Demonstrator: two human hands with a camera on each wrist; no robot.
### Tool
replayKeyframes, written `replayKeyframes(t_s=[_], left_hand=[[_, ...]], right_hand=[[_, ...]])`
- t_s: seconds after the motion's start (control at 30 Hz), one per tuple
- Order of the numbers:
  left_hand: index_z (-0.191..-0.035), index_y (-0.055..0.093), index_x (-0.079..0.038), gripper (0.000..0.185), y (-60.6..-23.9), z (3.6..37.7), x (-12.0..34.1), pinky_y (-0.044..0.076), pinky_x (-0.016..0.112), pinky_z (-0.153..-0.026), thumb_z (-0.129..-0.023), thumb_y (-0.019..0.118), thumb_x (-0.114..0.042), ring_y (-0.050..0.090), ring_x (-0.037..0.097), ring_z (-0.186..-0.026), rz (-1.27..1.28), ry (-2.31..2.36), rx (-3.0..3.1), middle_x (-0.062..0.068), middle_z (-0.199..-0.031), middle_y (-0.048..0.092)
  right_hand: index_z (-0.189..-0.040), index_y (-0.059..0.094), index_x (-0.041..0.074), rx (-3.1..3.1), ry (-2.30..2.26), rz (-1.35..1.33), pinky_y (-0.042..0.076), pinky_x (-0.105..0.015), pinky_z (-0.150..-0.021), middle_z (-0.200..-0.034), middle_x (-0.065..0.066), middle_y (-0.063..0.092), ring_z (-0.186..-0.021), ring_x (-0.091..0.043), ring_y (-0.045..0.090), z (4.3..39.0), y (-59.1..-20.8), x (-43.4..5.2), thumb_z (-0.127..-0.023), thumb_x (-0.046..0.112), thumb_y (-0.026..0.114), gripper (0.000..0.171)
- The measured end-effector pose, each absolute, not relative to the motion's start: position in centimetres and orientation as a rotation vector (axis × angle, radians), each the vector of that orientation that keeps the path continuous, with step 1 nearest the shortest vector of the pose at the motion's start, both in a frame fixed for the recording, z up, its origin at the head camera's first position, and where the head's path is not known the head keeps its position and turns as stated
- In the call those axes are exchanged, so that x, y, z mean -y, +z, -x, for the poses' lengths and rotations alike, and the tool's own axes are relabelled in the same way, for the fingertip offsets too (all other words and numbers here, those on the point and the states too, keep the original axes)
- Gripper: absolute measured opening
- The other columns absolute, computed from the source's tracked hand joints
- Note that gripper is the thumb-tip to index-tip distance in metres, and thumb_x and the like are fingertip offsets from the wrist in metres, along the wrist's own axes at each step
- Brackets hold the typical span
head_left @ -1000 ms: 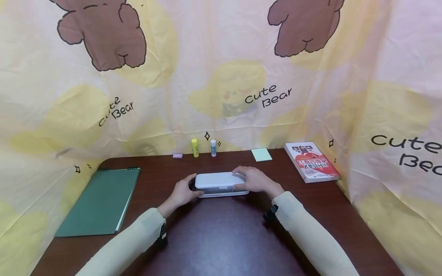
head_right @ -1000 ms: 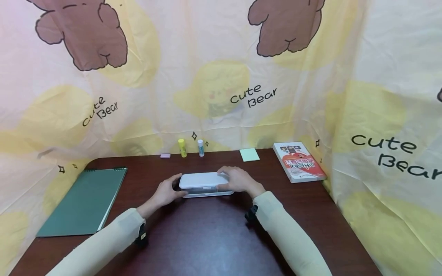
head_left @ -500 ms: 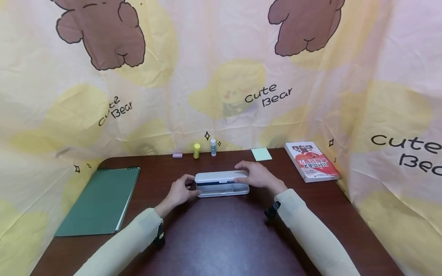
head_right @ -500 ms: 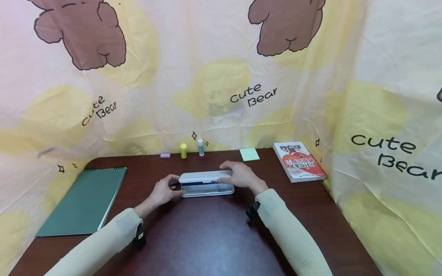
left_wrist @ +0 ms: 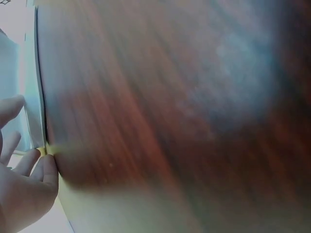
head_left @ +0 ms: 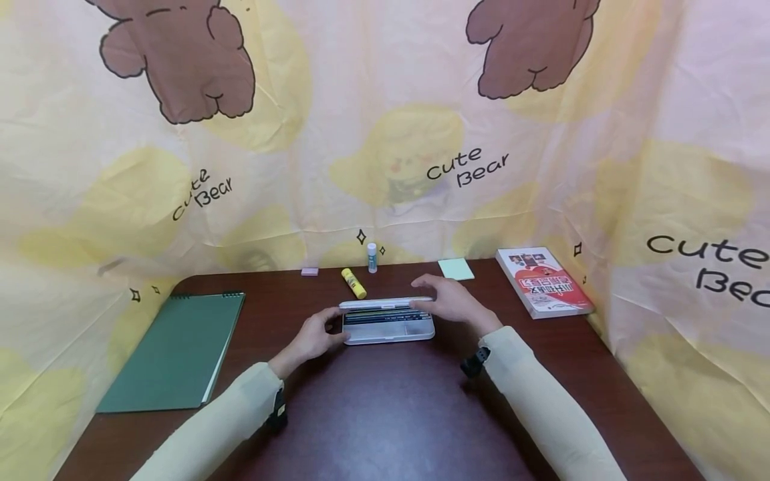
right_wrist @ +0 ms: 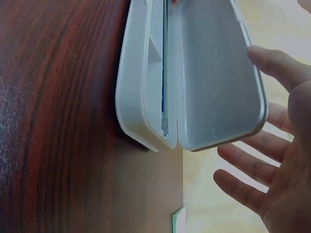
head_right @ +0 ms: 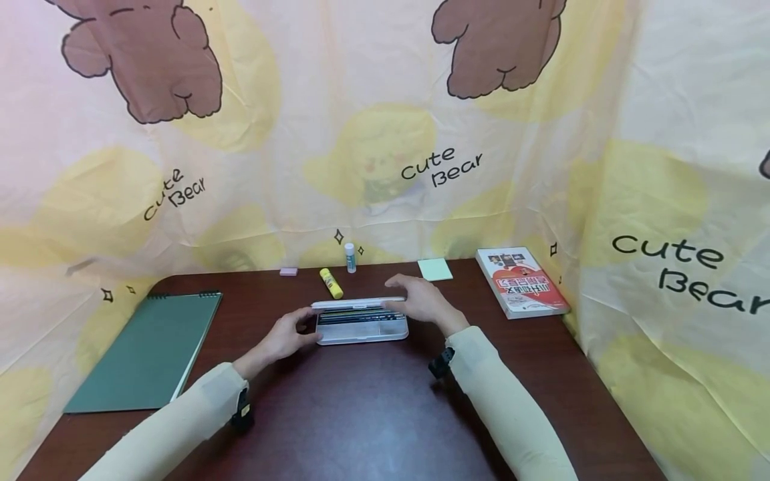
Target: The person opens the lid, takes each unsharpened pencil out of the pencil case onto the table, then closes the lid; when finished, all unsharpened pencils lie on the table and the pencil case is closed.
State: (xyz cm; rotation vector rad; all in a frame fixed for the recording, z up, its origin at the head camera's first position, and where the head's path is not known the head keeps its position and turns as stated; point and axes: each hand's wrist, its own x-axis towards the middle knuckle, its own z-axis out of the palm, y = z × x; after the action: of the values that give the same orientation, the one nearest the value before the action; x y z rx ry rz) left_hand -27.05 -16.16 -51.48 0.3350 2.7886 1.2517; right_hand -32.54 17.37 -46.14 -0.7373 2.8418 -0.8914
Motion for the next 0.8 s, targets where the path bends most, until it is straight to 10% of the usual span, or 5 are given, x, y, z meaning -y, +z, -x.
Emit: replayKeyframes(t_s=[0.43,0.8], left_hand=[[-0.153,0.040,-0.021,0.073,-51.5,27.5,16.2,0.044,0.051,-0.109,-0.089,0.076,-0.020,0.048,0.027,-0.136,-0.377,1.183,-2.731,0.010,-0.152,0.048],[-0.156,0.034,-0.020,0.083,-51.5,27.8,16.2,0.044,0.051,-0.108,-0.087,0.079,-0.029,0.047,0.029,-0.134,-0.405,1.109,-2.767,0.013,-0.150,0.046]], right_hand=[[-0.136,0.057,0.020,-2.871,-1.022,0.604,0.050,-0.049,-0.101,-0.133,-0.007,0.064,-0.120,-0.026,0.059,32.9,-46.1,-19.4,-0.087,0.039,0.076,0.056],[-0.108,0.063,0.021,-2.899,-0.985,0.524,0.053,-0.037,-0.082,-0.100,0.001,0.068,-0.089,-0.019,0.061,32.9,-46.8,-20.2,-0.088,0.034,0.077,0.027]])
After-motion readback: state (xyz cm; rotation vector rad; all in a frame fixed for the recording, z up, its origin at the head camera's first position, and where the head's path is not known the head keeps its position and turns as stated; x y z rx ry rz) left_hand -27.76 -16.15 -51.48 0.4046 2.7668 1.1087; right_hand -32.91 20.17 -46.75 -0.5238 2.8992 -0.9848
